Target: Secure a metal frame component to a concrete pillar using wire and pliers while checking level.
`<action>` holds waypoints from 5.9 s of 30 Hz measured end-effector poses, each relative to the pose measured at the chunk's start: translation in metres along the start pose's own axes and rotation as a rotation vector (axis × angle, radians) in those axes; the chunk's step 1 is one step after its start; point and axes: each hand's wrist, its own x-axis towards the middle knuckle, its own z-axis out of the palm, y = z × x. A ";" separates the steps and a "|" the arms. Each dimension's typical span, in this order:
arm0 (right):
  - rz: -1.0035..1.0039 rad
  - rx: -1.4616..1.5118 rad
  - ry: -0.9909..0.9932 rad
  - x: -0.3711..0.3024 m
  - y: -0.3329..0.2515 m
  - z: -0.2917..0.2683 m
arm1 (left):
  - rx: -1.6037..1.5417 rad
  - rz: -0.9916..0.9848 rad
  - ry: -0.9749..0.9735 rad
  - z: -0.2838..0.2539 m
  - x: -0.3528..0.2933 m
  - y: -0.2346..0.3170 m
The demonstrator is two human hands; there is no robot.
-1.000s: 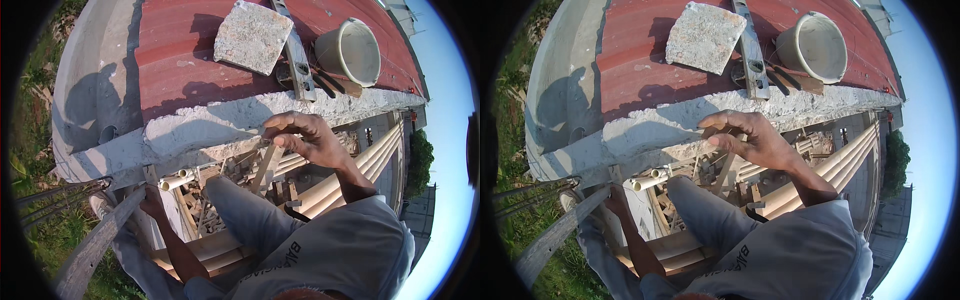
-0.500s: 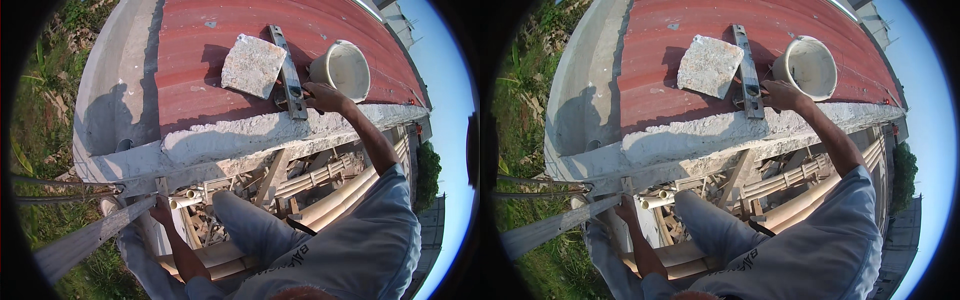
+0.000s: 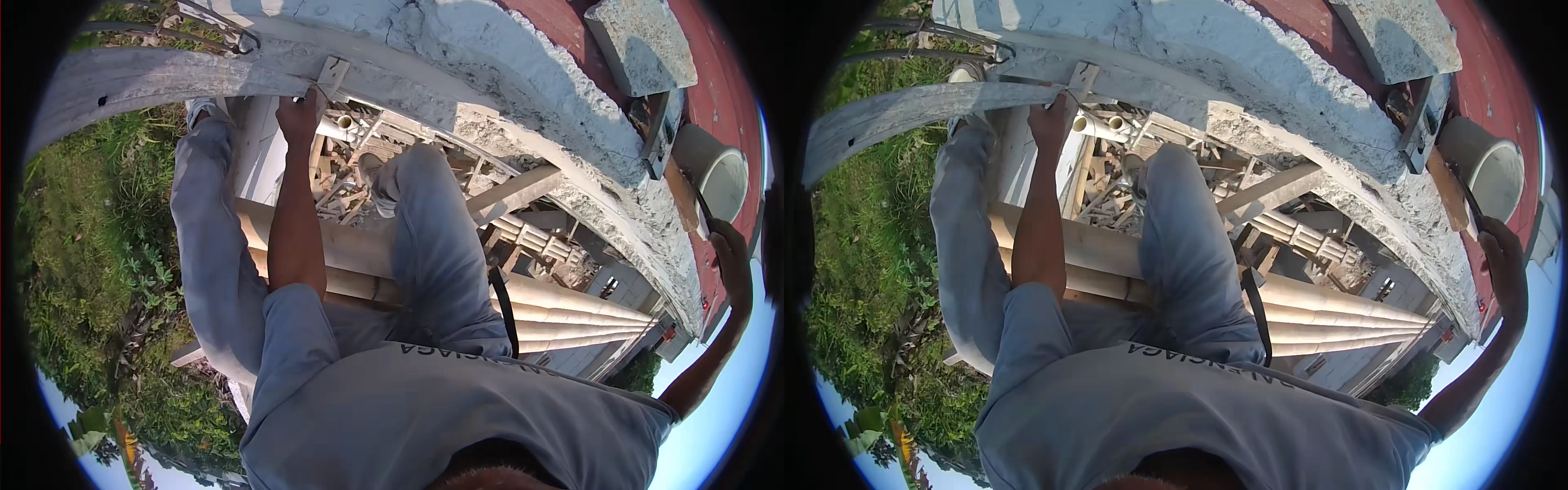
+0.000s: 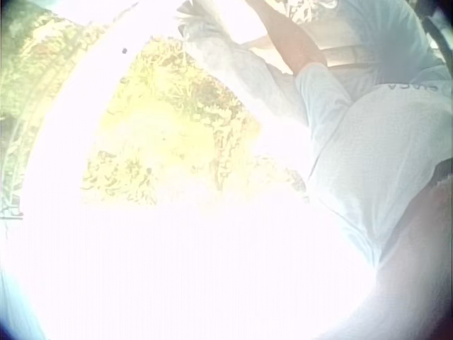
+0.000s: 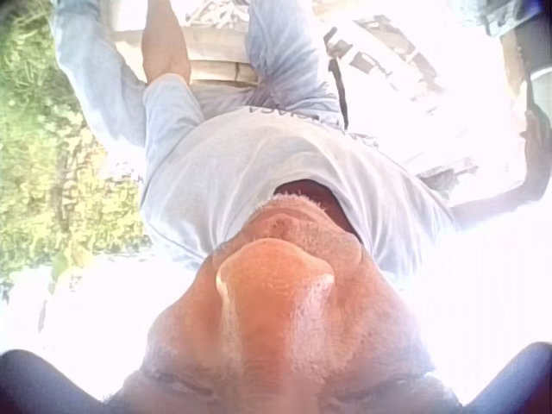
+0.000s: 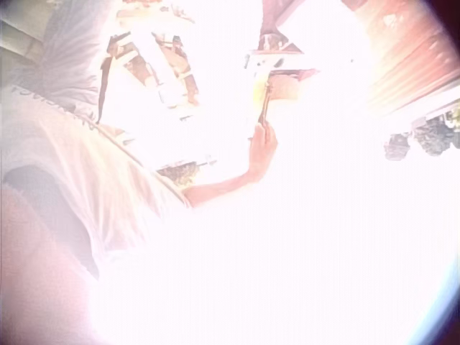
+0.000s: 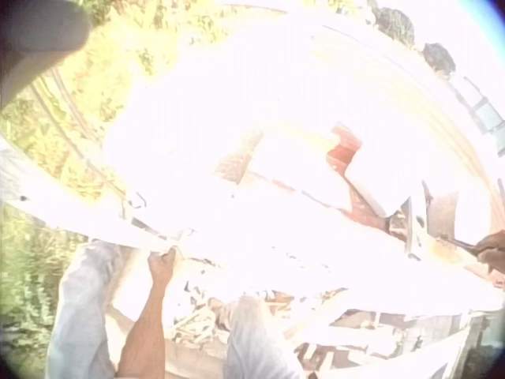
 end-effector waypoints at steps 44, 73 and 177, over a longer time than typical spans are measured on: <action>-0.612 0.125 -0.528 0.074 -0.397 0.412 | 0.040 0.000 -0.051 -0.017 -0.006 0.011; -0.281 0.890 -1.095 0.080 -0.377 0.428 | 0.079 -0.064 -0.136 -0.016 -0.008 0.011; -0.088 1.210 -1.333 0.044 -0.376 0.431 | -0.082 0.100 -0.185 -0.013 -0.008 0.021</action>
